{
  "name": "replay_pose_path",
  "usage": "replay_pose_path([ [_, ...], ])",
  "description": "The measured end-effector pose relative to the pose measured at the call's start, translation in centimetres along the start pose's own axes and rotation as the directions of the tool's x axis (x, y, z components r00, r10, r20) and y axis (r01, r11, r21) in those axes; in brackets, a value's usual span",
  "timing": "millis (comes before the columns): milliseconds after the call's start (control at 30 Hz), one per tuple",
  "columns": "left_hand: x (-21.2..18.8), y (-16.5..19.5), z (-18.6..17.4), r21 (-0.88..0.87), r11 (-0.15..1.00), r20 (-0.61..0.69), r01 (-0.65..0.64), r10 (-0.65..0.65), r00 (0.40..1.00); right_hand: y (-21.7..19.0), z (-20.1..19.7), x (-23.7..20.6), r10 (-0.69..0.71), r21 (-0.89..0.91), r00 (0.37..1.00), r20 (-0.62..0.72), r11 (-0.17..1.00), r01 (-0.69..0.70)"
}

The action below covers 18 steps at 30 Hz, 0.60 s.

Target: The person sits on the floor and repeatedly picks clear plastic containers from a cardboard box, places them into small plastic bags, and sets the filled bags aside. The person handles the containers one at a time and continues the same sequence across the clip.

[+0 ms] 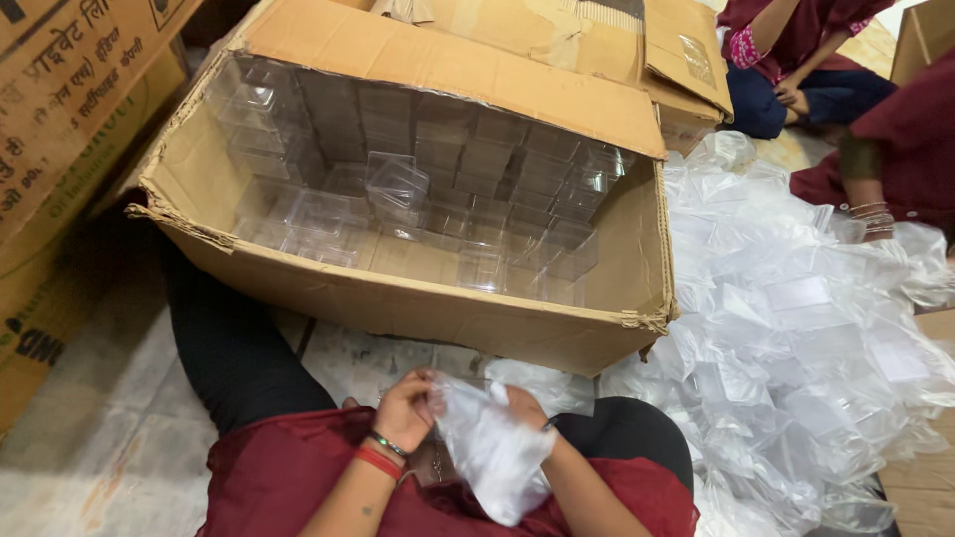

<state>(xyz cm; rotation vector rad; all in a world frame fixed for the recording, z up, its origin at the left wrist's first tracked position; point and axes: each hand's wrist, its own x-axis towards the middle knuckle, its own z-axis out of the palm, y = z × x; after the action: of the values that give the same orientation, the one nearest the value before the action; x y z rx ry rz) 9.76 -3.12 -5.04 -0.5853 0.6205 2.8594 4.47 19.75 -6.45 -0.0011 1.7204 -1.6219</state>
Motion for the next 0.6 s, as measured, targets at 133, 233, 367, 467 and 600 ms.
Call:
replay_pose_path([
  [133, 1.0, -2.2, 0.1, 0.920, 0.022, 0.268, -0.391, 0.694, 0.669, -0.4, 0.9, 1.3, -0.297, -0.342, 0.911, -0.288, 0.920, 0.192],
  [233, 1.5, -3.0, 0.5, 0.617, 0.778, -0.259, -0.117, 0.341, 0.904, -1.1, 1.6, 1.6, -0.326, -0.416, 0.911, -0.251, 0.886, 0.203],
  [367, 1.2, -2.6, 0.5, 0.439, 0.892, -0.256, -0.107, 0.238, 0.937, -1.6, 1.6, 0.5, -0.301, -0.274, 0.937, -0.180, 0.930, 0.246],
  [467, 0.9, -1.9, 0.6, 0.418, 0.900, -0.162, -0.125, 0.210, 0.964, -1.9, 1.5, -0.5, -0.373, -0.200, 0.916, -0.146, 0.918, 0.342],
  [600, 1.3, -0.9, 0.2, 0.476, 0.860, -0.154, -0.185, 0.289, 0.945, -1.9, 1.8, 0.1, -0.469, -0.213, 0.874, -0.131, 0.874, 0.437],
])
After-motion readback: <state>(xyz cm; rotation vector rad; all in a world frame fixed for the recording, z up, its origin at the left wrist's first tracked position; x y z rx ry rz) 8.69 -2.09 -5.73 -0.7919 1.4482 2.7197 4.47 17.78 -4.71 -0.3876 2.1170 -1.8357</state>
